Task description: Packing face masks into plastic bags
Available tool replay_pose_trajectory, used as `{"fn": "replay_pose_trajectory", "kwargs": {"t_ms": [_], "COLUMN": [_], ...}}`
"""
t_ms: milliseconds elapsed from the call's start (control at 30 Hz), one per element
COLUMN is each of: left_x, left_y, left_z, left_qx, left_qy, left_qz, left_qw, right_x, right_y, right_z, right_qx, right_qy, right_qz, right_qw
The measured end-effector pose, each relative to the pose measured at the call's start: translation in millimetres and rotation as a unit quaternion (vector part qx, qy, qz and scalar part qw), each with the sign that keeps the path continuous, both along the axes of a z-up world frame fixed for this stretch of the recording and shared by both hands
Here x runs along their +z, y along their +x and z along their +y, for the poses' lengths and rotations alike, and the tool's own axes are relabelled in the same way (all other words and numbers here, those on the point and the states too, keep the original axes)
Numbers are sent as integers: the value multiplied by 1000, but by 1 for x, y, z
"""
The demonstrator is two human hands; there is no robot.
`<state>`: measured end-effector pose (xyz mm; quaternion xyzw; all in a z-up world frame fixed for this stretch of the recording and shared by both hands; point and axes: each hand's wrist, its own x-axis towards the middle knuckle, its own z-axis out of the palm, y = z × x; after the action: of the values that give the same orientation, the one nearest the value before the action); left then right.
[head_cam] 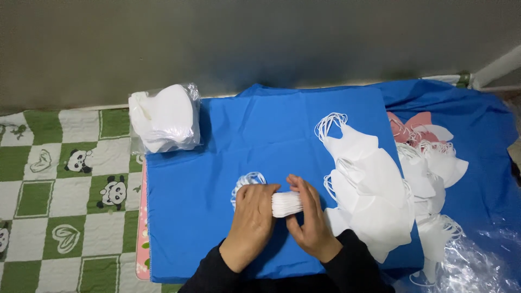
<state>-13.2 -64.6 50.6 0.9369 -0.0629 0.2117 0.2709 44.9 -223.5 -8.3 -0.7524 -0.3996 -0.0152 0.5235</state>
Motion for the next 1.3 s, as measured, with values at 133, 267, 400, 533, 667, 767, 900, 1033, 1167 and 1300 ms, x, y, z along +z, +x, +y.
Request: {"fn": "replay_pose_trajectory", "kwargs": {"t_ms": [133, 267, 400, 533, 667, 767, 900, 1033, 1167, 1300], "left_x": [-7, -6, -11, -1, 14, -8, -28, -28, -28, -21], "left_y": [2, 9, 7, -2, -8, -8, -6, -9, -11, -13], "left_z": [4, 6, 11, 43, 68, 76, 71, 73, 73, 73], "left_qx": [-6, -22, -23, -63, -11, 66, 130, 104, 116, 111], "left_qy": [25, 4, -22, -56, -195, -247, -248, -179, -165, -203], "left_qz": [4, 22, 8, 106, 343, 394, 361, 358, 346, 323], "left_qw": [1000, 1000, 999, 991, 919, 883, 890, 911, 916, 918], "right_x": [-12, -11, -13, 9, 18, 12, -5, 11, 33, -32], "right_y": [2, 7, 3, 12, 23, 24, 24, 21, 12, 48], "right_z": [1, 2, -6, -9, -9, -2, 7, 12, -17, -180], "right_qx": [6, -14, -33, -42, -42, -46, -92, -112, -158, -354], "right_qy": [-25, -27, -88, -76, -68, -129, -285, -357, -295, -198], "right_qz": [13, 3, 91, 156, 312, 306, 118, -1, 35, -77], "right_qw": [1000, 1000, 991, 984, 947, 942, 947, 927, 942, 911]}}
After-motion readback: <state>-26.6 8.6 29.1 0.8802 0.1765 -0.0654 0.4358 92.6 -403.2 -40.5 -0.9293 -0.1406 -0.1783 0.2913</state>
